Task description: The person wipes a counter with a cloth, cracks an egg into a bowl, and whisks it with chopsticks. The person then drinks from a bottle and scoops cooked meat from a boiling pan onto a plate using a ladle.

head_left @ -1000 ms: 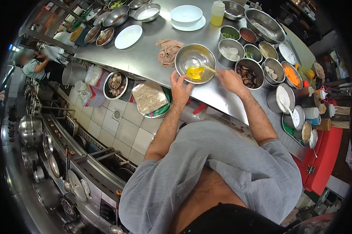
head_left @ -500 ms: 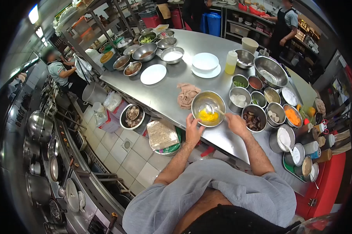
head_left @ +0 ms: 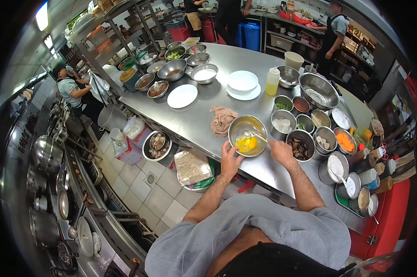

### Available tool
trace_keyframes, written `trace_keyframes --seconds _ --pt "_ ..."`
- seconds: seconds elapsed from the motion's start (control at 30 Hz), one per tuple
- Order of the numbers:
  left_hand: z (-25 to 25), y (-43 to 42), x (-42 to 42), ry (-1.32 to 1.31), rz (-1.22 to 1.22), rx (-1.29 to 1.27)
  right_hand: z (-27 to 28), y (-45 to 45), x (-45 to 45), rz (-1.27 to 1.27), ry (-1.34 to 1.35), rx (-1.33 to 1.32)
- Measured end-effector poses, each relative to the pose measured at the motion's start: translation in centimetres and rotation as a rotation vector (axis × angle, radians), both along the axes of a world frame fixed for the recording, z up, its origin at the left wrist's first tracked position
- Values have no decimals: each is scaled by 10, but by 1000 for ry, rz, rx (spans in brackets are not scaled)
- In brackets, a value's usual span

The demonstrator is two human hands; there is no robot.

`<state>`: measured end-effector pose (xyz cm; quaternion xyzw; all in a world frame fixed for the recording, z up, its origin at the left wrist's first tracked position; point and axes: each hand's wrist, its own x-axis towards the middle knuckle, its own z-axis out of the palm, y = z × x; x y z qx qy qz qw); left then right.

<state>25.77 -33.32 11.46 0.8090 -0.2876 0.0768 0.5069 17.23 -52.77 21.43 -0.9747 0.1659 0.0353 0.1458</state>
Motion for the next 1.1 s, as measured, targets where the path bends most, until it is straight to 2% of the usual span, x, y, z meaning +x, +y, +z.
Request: trace_keyframes --seconds 0.03,0.1,0.13,0.2,0.23,0.27,0.33,0.47,0.53,0.57,0.6,0.67,0.7,0.73,0.8,0.83,0.87,0.93,0.97,1.0,1.07,1.1 --pt "3 2 -2 58 -13 -15 -9 -2 -1 2 2 1" --pt "-1 3 5 -10 2 -4 -33 -10 0 384 -134 423" --pt "-2 4 3 -69 10 11 -29 -8 -1 378 -129 427" --pt "-3 3 2 -60 4 24 -18 -7 1 8 -230 192" --pt "-3 3 2 -59 8 37 -3 -4 0 -51 -116 115" --pt "-4 3 2 -55 9 39 -8 -4 -2 -49 -113 116" --pt "-3 3 5 -98 -4 31 -19 -6 -3 328 -69 372" --pt "-3 2 4 -50 2 45 -13 -10 2 163 -171 473" --pt "-2 2 4 -102 -12 9 -8 -4 -1 124 70 83" --pt "0 2 5 -110 -11 7 -21 -6 -1 326 -31 199" --pt "2 2 4 -42 -13 3 -31 -13 2 326 -36 197" --pt "2 2 1 29 -20 0 1 -1 0 66 96 608" --pt "3 2 1 25 -25 6 -23 -12 3 138 -178 300" --pt "2 2 1 20 -27 14 -19 -9 1 137 -181 300" --pt "-3 2 3 12 -36 -3 -8 -4 -2 147 175 245" --pt "-4 2 5 10 -46 -19 -26 -9 -4 347 28 374" --pt "-3 1 5 8 -48 -20 -31 -12 -2 345 27 373" --pt "-1 1 3 51 -14 13 -30 -14 1 185 -153 538" --pt "-1 1 2 53 -13 13 -7 -5 -1 -5 -29 230" --pt "0 1 1 47 -20 -3 -19 -9 -1 -2 -27 232" --pt "0 1 3 35 -23 -22 -39 -15 -1 256 2 361" --pt "-2 1 4 -26 -4 -3 -41 -12 -6 336 -21 511"
